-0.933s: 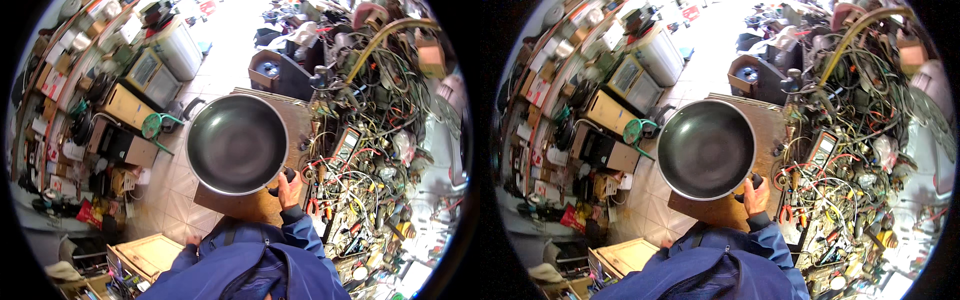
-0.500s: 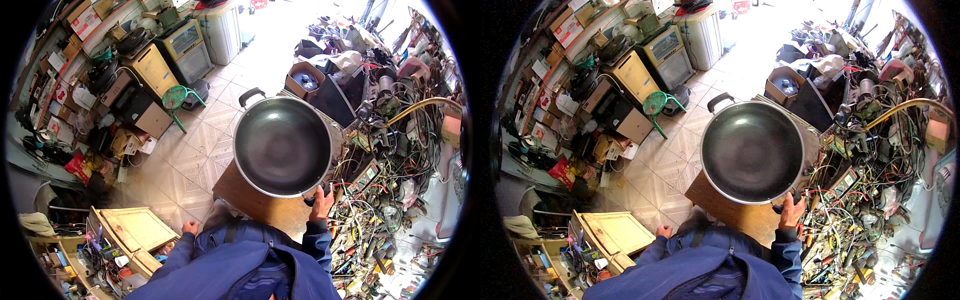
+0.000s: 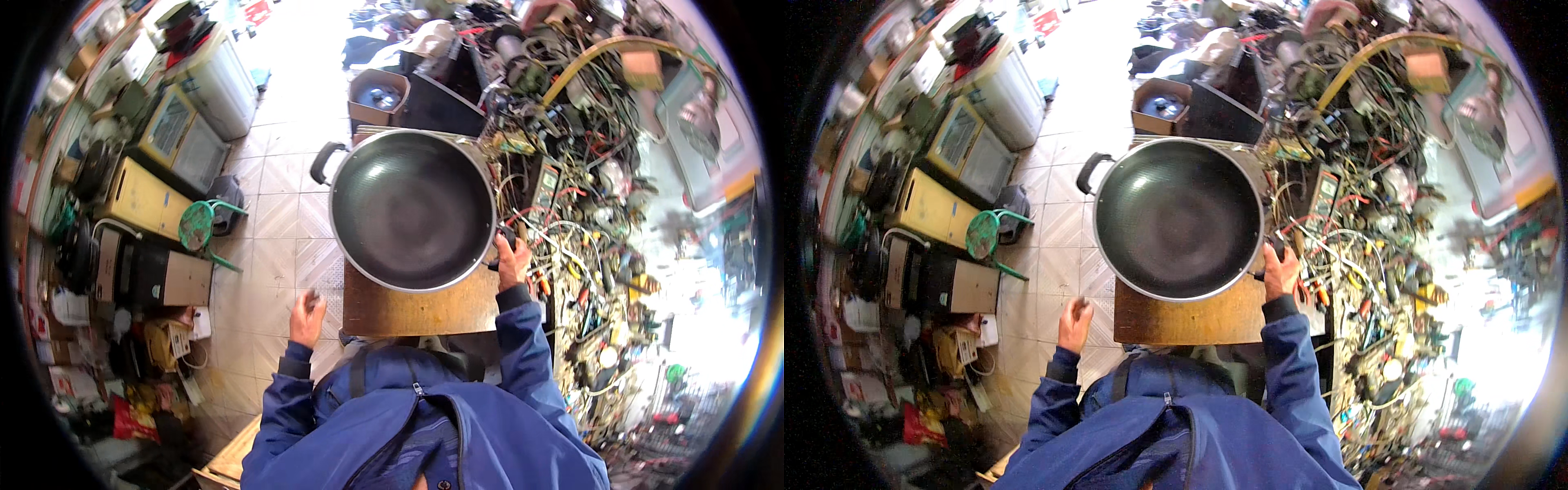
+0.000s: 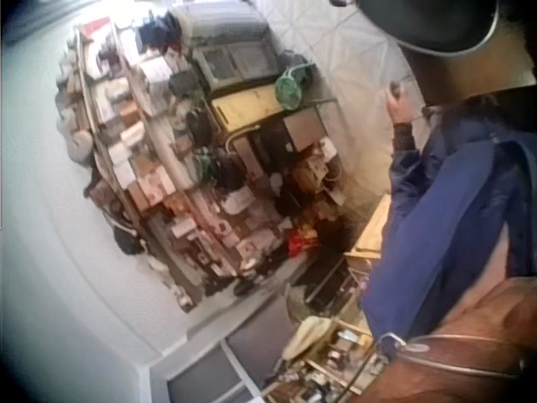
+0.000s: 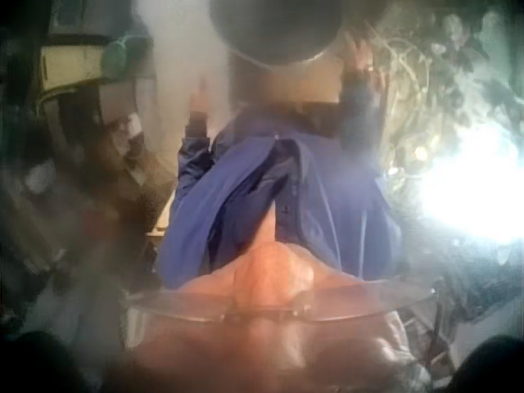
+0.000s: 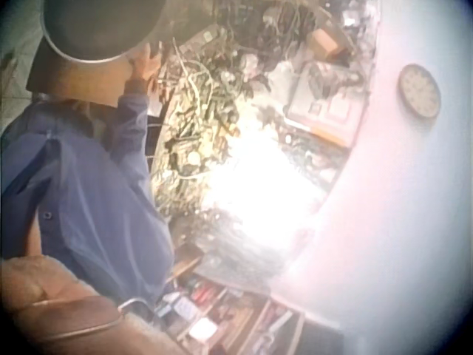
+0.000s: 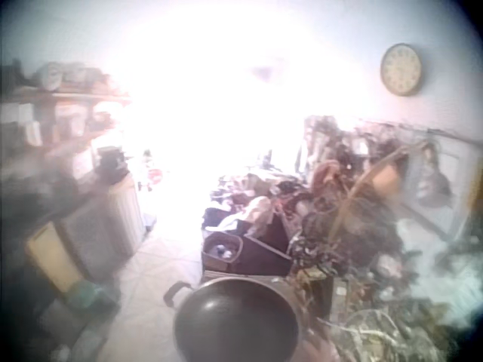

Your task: The person repairs a circular electronic device by connecting wires inside its casing. They use a multimeter to test the connections and then secure the casing with a power drill. The task involves handling wires, a multimeter, and a drill in a cluttered workshop environment.

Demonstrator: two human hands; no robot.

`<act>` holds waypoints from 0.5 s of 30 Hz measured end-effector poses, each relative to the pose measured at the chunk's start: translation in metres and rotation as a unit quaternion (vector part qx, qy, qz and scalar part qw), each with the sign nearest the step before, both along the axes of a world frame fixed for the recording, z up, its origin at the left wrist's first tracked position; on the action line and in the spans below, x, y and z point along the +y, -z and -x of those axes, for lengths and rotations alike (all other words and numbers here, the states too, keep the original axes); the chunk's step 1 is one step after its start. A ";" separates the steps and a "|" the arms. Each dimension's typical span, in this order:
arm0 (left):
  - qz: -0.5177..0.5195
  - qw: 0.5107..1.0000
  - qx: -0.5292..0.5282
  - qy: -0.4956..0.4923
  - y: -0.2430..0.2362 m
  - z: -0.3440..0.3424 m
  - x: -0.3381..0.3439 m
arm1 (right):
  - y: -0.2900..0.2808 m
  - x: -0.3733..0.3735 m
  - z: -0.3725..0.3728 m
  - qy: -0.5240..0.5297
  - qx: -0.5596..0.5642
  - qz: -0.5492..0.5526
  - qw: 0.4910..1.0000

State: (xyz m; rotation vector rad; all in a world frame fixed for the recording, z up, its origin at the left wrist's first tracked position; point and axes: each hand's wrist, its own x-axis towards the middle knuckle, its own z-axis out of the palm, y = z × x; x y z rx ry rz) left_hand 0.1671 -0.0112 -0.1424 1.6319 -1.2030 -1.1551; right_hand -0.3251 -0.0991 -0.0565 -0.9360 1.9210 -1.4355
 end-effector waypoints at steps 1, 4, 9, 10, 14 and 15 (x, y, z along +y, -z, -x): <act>0.026 0.999 0.023 0.013 -0.023 0.019 -0.026 | 0.008 0.002 0.006 0.009 0.042 0.010 0.999; 0.119 0.992 0.039 0.031 -0.029 0.054 -0.088 | 0.016 -0.002 0.008 0.012 0.045 0.022 0.999; 0.072 0.996 0.026 -0.049 -0.095 0.133 -0.123 | 0.007 0.011 -0.005 0.033 0.062 0.003 0.998; 0.080 0.994 0.020 -0.076 -0.080 0.129 -0.126 | 0.009 0.023 -0.005 0.013 0.035 0.012 0.999; 0.047 0.992 -0.015 -0.119 -0.070 0.118 -0.128 | 0.025 0.095 0.001 -0.075 -0.185 -0.043 0.979; 0.071 0.996 0.040 -0.045 -0.082 0.121 -0.129 | 0.043 0.113 0.013 -0.052 -0.188 -0.085 0.977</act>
